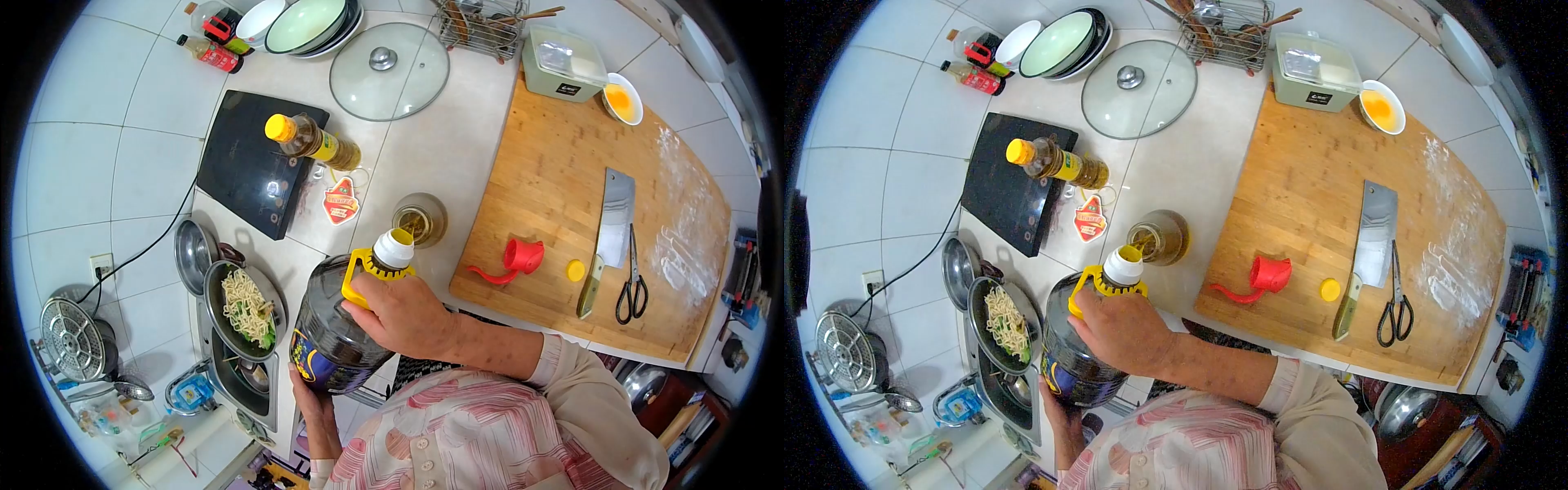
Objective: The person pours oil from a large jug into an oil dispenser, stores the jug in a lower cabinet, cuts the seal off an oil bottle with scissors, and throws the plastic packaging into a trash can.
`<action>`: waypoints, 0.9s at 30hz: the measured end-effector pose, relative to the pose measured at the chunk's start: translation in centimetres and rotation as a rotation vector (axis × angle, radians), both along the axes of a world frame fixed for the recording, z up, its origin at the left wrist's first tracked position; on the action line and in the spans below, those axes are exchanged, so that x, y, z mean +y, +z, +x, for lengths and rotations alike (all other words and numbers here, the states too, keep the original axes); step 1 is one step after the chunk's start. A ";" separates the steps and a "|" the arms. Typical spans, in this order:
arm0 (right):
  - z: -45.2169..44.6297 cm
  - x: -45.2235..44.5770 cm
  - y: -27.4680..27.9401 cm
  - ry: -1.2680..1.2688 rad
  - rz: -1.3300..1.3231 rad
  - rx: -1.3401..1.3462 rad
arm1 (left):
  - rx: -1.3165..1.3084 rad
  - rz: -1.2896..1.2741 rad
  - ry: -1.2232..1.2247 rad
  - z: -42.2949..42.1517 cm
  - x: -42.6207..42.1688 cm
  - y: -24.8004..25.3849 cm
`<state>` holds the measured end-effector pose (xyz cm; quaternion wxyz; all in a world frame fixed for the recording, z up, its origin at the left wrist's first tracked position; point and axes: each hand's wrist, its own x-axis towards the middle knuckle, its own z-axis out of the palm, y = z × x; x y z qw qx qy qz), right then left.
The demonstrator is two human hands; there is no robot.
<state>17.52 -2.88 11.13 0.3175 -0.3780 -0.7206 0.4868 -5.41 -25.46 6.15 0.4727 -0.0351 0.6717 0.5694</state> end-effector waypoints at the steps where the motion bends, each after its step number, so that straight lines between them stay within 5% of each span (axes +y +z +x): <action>1: 0.0 0.0 0.0 0.002 -0.002 -0.005 | 0.006 -0.002 -0.003 0.0 0.0 0.0; 27: -0.7 -0.5 -0.6 -0.028 0.061 0.010 | 0.039 -0.025 0.012 -0.3 0.2 0.7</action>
